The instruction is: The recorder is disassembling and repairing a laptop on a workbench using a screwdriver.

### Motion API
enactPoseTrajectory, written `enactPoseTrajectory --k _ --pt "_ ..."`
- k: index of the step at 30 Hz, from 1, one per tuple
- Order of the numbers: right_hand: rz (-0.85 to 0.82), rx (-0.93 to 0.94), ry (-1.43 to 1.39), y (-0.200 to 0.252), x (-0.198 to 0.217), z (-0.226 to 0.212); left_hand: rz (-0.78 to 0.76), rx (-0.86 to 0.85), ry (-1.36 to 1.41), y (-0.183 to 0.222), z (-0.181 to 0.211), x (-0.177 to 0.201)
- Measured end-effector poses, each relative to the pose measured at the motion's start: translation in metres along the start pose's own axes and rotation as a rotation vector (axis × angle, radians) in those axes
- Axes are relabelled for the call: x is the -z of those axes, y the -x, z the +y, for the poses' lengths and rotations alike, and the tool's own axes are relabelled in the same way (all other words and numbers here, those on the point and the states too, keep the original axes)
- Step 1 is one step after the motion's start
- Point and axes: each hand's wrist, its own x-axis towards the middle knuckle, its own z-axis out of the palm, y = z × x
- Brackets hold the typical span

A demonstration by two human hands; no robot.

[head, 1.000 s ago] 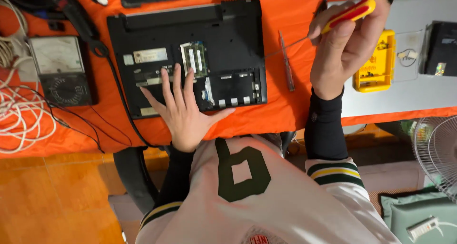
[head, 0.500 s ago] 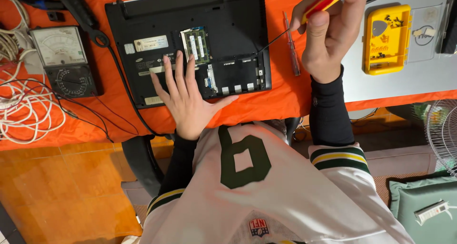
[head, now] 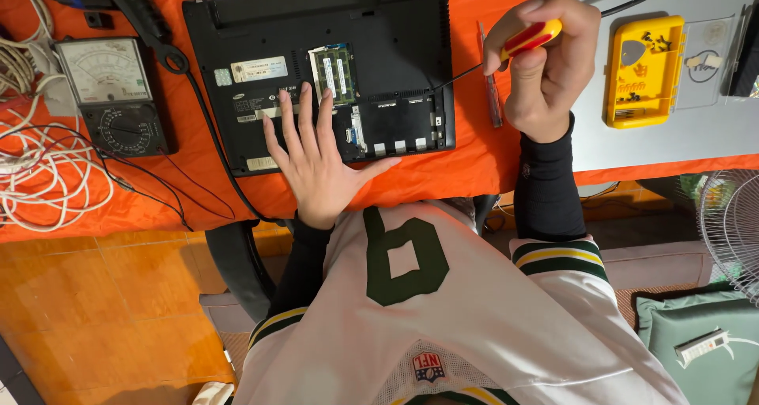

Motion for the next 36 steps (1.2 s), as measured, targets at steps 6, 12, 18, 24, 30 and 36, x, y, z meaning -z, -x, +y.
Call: enactPoseTrajectory --k 6,12,18,24,30,36 --pt "-0.067 0.123 -0.069 -0.003 -0.001 0.001 -0.033 0.03 -0.004 0.004 -0.001 -0.002" --pt "-0.064 0.327 0.038 -0.027 -0.023 -0.035 0.032 0.009 0.021 0.001 0.001 0.0" --pt "0.04 0.263 0.015 -0.01 -0.022 -0.029 0.064 -0.003 0.019 -0.001 0.002 0.001" --pt "0.004 0.241 0.021 -0.008 -0.019 -0.031 0.071 -0.014 0.005 -0.001 0.004 0.005" --pt "-0.038 0.238 0.007 -0.004 -0.018 -0.023 0.041 -0.006 0.002 -0.001 0.005 0.008" --pt "-0.002 0.276 0.033 -0.016 -0.027 -0.034 0.02 0.001 0.012 0.0 0.004 0.007"
